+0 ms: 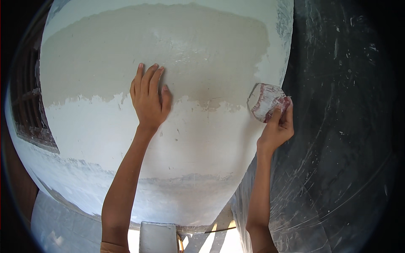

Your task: The person applies wall filler to a wall using a scraper tool.

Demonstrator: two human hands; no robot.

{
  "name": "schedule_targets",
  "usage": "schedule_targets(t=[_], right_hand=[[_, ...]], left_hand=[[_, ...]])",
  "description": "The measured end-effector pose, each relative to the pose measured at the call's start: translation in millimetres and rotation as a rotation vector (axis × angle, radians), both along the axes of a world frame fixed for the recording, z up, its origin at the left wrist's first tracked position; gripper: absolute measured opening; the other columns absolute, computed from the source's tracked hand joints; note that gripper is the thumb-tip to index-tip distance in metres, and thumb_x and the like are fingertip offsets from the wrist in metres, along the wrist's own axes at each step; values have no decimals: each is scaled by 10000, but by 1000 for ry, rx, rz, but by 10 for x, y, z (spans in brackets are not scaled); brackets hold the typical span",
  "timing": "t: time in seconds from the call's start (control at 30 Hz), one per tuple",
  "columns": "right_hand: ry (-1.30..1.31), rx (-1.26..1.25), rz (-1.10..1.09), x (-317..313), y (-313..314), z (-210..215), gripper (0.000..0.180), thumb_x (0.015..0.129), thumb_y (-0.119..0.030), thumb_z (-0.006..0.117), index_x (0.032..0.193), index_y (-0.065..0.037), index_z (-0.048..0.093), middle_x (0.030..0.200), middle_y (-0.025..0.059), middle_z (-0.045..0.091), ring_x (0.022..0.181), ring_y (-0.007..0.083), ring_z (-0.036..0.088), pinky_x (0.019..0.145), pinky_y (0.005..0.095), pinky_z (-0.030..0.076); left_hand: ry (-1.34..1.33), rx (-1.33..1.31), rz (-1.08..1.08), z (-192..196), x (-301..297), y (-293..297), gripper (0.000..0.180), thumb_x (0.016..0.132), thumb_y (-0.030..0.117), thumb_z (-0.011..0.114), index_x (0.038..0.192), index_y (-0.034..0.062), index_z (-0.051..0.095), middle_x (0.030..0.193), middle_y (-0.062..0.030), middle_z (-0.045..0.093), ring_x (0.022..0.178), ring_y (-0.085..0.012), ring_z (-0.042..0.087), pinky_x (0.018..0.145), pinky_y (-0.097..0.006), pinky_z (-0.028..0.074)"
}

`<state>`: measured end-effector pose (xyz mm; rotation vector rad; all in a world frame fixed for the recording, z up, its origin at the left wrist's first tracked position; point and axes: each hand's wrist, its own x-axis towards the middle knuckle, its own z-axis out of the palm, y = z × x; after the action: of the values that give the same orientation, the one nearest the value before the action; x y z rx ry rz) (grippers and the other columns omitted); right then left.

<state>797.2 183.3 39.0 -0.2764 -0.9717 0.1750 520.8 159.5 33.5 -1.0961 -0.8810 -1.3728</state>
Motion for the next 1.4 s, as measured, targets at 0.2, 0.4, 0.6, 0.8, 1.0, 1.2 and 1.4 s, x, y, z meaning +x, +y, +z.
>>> schedule_targets(t=[0.2, 0.4, 0.6, 0.8, 1.0, 1.2, 1.4], right_hand=[[-240, -22, 260, -407, -18, -52, 399, 918, 34, 562, 1311, 86, 514, 1186, 147, 640, 1015, 132, 617, 873, 235, 488], [20, -67, 185, 6, 168, 24, 373, 929, 27, 546, 1299, 74, 531, 1147, 127, 658, 964, 112, 636, 800, 229, 512], [-184, 8, 305, -377, 44, -33, 396, 921, 30, 564, 1310, 83, 516, 1144, 128, 654, 960, 99, 625, 797, 221, 506], [-49, -57, 172, -99, 262, -15, 411, 902, 50, 567, 1308, 88, 517, 1121, 135, 663, 943, 110, 629, 817, 233, 508], [-193, 12, 244, -288, 8, 26, 411, 902, 50, 573, 1309, 80, 521, 1130, 138, 658, 955, 108, 623, 830, 225, 500], [-55, -24, 83, -183, 95, 5, 384, 889, 48, 574, 1270, 88, 555, 1057, 116, 683, 850, 90, 626, 730, 203, 498], [-192, 1, 327, -332, -7, -20, 410, 907, 27, 575, 1305, 105, 511, 1136, 141, 657, 959, 110, 622, 825, 210, 483]], left_hand=[[23, -33, 3, -8, -19, -43, 415, 888, 124, 493, 1292, 34, 521, 1336, -103, 539, 1363, -359, 372, 1064, -453, 278], [11, -19, -23, -15, -11, -11, 413, 830, 116, 518, 1231, 48, 590, 1294, -99, 569, 1339, -349, 402, 1037, -447, 307], [28, -39, 1, -13, -29, -30, 417, 885, 135, 489, 1290, 37, 517, 1343, -100, 531, 1363, -354, 371, 1062, -462, 273], [21, -45, -3, -30, -34, -48, 411, 893, 143, 489, 1289, 37, 517, 1339, -99, 534, 1363, -353, 372, 1061, -459, 273], [28, -48, 3, -15, -16, -19, 406, 898, 141, 485, 1290, 40, 516, 1333, -103, 539, 1359, -356, 376, 1056, -456, 273], [13, -4, 25, -27, -67, -36, 402, 906, 144, 472, 1291, 37, 514, 1329, -105, 541, 1358, -359, 375, 1051, -459, 276], [6, 9, -15, -11, 0, -9, 396, 839, 118, 511, 1220, 43, 586, 1286, -100, 570, 1333, -353, 409, 1032, -453, 312]])
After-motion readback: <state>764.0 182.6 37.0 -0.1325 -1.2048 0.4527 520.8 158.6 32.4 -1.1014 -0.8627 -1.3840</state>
